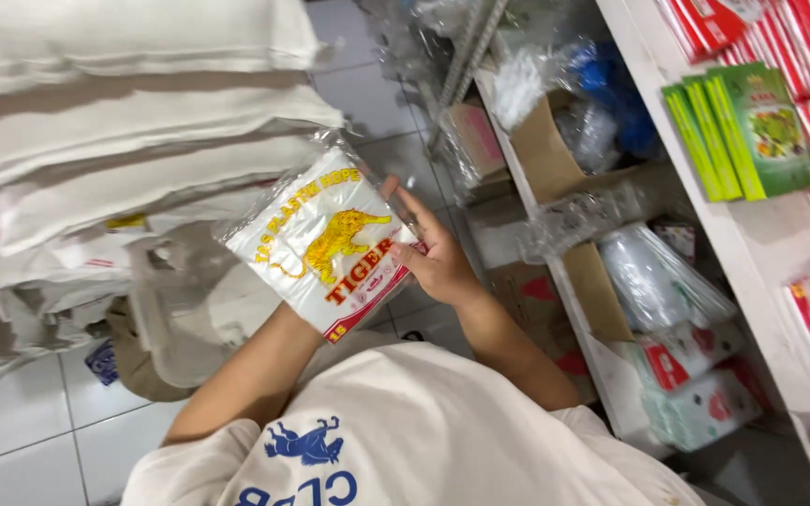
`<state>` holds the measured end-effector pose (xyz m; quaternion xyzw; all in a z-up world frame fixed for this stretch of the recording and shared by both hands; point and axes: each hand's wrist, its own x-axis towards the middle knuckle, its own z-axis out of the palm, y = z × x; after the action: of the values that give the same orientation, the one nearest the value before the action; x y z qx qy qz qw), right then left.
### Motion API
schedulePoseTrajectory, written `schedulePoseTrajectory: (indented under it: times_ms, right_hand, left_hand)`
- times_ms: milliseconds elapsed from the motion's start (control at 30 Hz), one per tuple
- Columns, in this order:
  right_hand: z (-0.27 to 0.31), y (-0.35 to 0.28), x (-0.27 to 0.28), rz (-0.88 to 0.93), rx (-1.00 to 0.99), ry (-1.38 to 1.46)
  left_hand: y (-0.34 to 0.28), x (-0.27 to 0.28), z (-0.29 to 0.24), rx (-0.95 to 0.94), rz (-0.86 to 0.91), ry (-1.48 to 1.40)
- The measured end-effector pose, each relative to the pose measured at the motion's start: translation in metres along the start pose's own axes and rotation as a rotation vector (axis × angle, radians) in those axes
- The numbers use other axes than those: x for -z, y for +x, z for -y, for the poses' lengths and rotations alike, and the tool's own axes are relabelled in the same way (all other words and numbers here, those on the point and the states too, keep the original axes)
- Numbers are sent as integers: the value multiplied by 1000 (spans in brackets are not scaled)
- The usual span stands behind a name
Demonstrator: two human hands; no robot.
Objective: The person organizes packets of items on shelves, repeatedly taking stacks of small white packets from a container and placing them onto different shelves, and later doing the same with a packet featuring a yellow animal logo.
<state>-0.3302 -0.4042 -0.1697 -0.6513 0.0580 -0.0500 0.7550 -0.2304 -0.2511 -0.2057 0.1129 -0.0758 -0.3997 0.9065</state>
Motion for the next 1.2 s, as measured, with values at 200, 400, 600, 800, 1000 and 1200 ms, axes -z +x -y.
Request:
schedulePoseTrajectory:
  times_ms: [200,400,600,800,1000,1200]
  right_hand:
    - [19,-58,45,-417,408,-1242]
    - [27,-86,38,-57,530,-1444]
    - [25,-87,89,-133,378,-1555]
    - [19,-85,149,-535,172,-1492]
    - [6,-105,81,-114,423,-1432]
    - [-1,-85,132,-487,112,-1568]
  left_hand:
    - [31,8,81,208,65,39]
    - [36,-34,158,550,150,-346]
    - [44,-97,278,-793,251,-365]
    - [71,-17,210,267,255,-27]
    - [66,21,207,508,237,-10]
    - [83,31,205,351,382,624]
